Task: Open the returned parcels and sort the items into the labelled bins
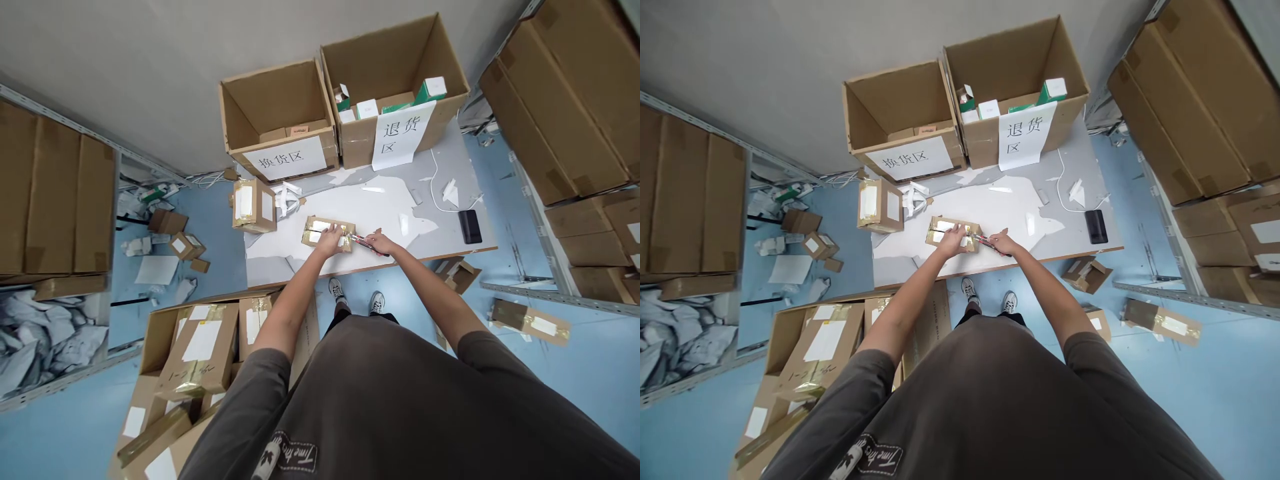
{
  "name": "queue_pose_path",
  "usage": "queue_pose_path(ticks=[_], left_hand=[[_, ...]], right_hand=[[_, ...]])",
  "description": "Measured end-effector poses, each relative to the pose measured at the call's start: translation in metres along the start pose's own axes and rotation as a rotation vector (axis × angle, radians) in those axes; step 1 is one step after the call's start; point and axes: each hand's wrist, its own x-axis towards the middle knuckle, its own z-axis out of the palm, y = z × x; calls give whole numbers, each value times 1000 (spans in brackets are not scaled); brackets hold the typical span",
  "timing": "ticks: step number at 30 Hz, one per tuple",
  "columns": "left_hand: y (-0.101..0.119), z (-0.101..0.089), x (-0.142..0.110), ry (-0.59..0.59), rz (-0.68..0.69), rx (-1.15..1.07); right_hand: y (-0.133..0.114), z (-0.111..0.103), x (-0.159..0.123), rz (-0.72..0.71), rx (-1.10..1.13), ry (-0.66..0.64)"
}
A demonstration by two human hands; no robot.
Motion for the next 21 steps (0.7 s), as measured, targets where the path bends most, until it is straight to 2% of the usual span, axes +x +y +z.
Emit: queue_pose_path(ticks=[3, 9, 16, 21], left_hand=[[-3, 4, 3, 10, 17, -9], [-8, 11, 11, 3, 18, -6], [-10, 10, 15, -14, 27, -6], [-10, 11, 17, -35, 30, 4]], right_hand=[[2, 3, -2, 48, 16, 15], [4, 4, -3, 30, 48, 17], [6, 12, -8, 9, 62, 71], [7, 16, -14, 57, 75, 67]])
